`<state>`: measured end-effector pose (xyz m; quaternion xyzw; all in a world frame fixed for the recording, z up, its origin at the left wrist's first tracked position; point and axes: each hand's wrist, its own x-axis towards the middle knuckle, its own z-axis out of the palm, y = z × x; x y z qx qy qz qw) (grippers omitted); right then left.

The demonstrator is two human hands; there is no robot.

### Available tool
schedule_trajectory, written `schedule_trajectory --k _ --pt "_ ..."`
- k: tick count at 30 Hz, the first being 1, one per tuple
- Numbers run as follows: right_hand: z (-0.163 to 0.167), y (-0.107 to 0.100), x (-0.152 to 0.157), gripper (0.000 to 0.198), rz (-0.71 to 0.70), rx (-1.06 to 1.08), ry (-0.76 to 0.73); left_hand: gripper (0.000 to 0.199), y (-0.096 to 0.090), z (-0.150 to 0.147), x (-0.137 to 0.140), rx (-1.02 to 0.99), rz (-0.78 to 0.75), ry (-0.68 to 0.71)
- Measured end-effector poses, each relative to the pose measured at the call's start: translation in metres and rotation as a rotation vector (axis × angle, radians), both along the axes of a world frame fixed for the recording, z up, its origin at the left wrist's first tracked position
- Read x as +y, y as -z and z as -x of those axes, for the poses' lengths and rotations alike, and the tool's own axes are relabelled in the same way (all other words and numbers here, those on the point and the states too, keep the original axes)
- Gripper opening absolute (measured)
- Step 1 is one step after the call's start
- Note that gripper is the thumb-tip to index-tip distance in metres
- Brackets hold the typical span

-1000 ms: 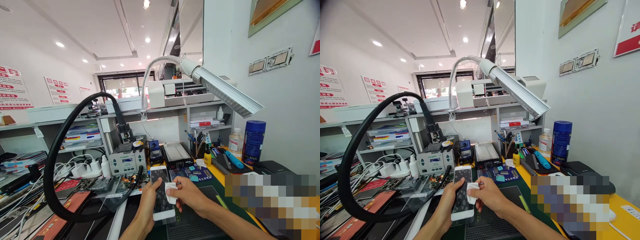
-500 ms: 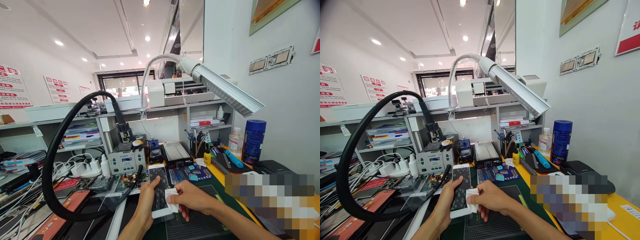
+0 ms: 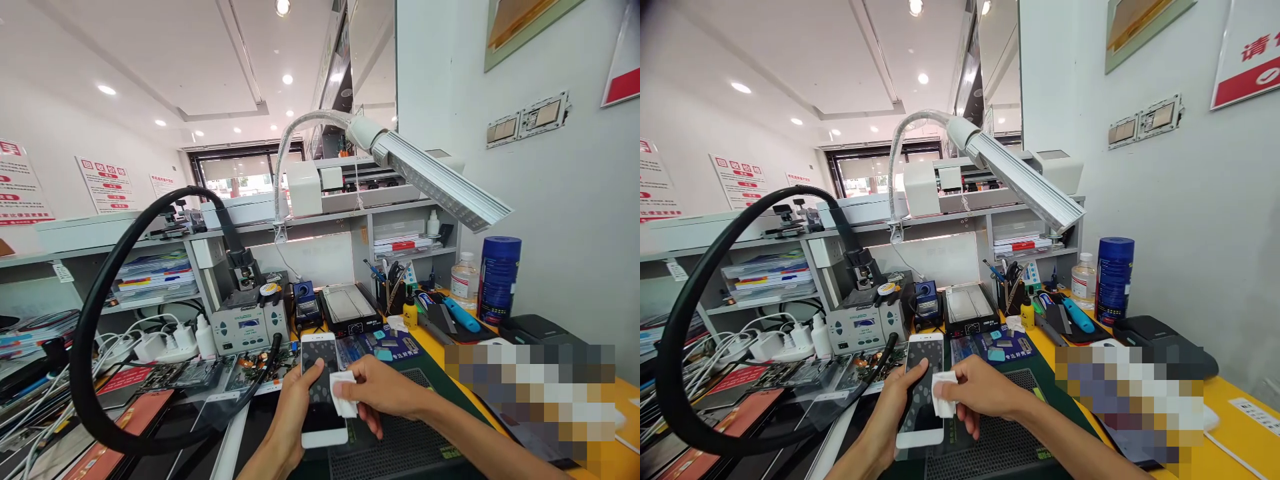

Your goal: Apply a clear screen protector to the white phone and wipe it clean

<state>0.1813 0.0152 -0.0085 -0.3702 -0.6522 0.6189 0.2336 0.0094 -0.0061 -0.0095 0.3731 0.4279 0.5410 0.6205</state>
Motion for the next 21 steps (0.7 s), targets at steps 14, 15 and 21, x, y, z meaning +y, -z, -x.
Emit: schedule_trajectory --k 14,15,21 --pt "-0.001 0.002 0.0 0.06 -0.02 -0.107 -0.041 0.029 -0.002 -0.003 -0.003 -0.045 0.068 0.046" --pt "-0.002 0.002 0.002 0.06 -0.05 -0.081 0.006 0.03 -0.002 -0.003 -0.003 -0.059 0.071 0.071" --pt "-0.006 0.0 0.004 0.053 -0.07 0.033 0.067 0.036 -0.002 -0.002 -0.003 -0.08 0.089 0.15"
